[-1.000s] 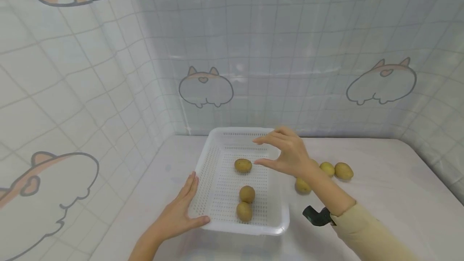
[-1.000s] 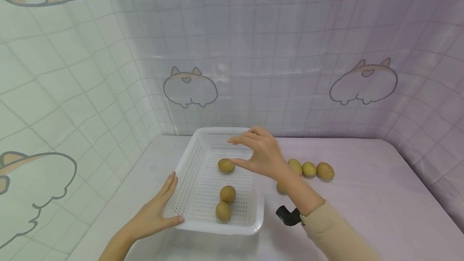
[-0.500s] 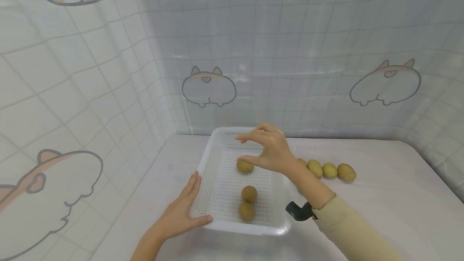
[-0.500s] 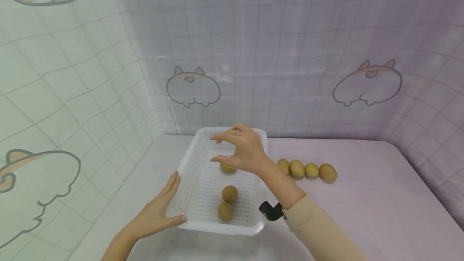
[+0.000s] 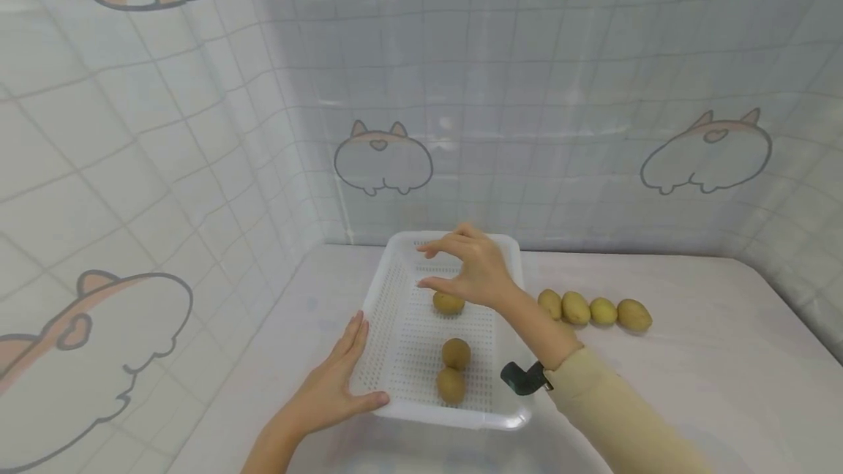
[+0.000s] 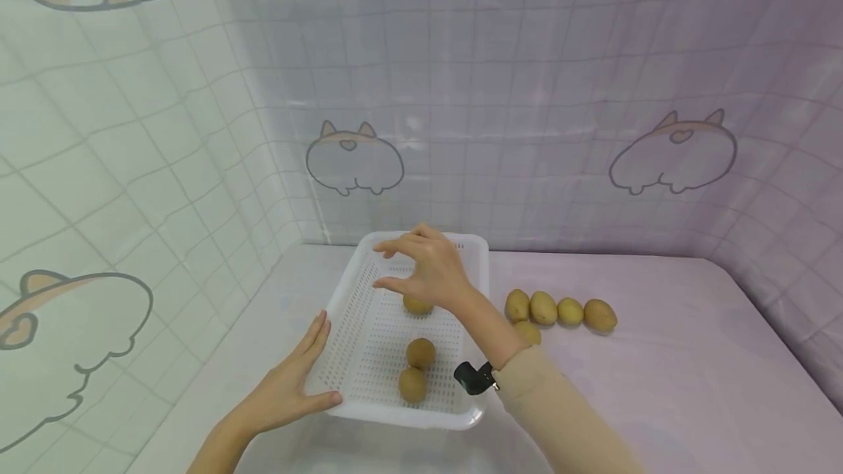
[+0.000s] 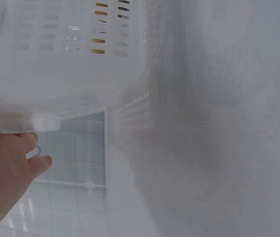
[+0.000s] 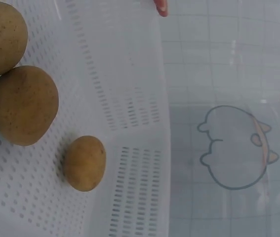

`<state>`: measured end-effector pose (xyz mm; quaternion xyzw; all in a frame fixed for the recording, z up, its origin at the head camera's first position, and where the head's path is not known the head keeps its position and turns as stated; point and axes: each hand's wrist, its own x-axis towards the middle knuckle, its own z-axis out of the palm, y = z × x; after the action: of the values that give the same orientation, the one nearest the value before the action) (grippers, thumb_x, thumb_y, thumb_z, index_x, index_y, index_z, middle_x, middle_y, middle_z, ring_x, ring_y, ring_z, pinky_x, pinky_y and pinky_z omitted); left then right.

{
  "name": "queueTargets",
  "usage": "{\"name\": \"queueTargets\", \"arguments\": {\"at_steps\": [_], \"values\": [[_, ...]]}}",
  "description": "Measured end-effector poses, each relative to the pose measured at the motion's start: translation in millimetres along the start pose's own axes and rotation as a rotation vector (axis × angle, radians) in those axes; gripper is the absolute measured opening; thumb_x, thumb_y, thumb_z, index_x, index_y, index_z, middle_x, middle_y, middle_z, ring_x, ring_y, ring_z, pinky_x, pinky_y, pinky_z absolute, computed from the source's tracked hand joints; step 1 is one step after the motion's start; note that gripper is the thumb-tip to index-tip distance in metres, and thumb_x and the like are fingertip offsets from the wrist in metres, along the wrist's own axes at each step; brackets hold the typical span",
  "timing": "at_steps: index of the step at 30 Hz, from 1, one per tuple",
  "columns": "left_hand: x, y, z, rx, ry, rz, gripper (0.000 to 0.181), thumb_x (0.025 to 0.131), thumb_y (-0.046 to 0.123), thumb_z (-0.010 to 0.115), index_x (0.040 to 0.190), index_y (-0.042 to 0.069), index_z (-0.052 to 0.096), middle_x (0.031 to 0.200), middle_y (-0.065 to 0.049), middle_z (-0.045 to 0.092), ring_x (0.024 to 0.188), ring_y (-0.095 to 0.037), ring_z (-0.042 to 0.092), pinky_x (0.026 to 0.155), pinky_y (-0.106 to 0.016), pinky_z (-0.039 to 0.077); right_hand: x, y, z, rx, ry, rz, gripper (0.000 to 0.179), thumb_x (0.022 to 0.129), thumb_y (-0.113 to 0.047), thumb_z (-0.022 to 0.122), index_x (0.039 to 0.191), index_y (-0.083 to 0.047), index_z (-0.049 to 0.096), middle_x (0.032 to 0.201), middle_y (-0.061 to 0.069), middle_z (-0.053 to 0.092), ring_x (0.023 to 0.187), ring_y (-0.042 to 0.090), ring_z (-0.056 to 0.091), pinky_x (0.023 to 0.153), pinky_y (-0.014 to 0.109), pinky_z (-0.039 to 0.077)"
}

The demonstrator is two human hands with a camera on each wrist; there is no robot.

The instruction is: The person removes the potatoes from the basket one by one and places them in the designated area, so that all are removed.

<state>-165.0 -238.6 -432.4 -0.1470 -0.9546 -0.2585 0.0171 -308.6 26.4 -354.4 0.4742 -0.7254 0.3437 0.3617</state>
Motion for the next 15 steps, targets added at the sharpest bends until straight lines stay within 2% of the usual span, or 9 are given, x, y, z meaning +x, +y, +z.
{"name": "queueTargets", "arguments": {"at_steps": [5,11,15], "values": [[-0.4,-0.8,0.4,-0.002,-0.001,-0.005,0.113,0.076,0.055,0.074,0.154,0.004,0.011,0.161,-0.012,0.000,0.143,-0.039,0.014,0.102,-0.065,0.032,1.1,7.0,10.4,-0.008,-0.023,0.051,0.050,0.064,-0.038,0.090,0.106,-0.016,0.074,0.091,-0.007,0.072,0.089,0.013,0.057,0.071,0.025,0.049],[-0.8,-0.7,0.9,-0.002,-0.008,-0.009,0.113,0.076,0.055,0.074,0.154,0.004,0.010,0.161,-0.013,-0.001,0.143,-0.038,0.014,0.101,-0.065,0.032,-2.6,17.7,20.4,-0.009,-0.098,0.156,0.047,0.066,-0.037,0.088,0.106,-0.018,0.075,0.089,-0.008,0.072,0.086,0.011,0.054,0.061,0.021,0.045],[-0.4,-0.8,1.1,0.003,-0.006,-0.008,0.113,0.076,0.055,0.074,0.154,0.003,0.010,0.161,-0.012,0.000,0.143,-0.037,0.013,0.102,-0.063,0.032,-6.7,27.1,26.5,-0.002,-0.141,0.213,0.045,0.068,-0.037,0.087,0.107,-0.018,0.075,0.089,-0.008,0.072,0.085,0.011,0.054,0.061,0.022,0.045]]}}
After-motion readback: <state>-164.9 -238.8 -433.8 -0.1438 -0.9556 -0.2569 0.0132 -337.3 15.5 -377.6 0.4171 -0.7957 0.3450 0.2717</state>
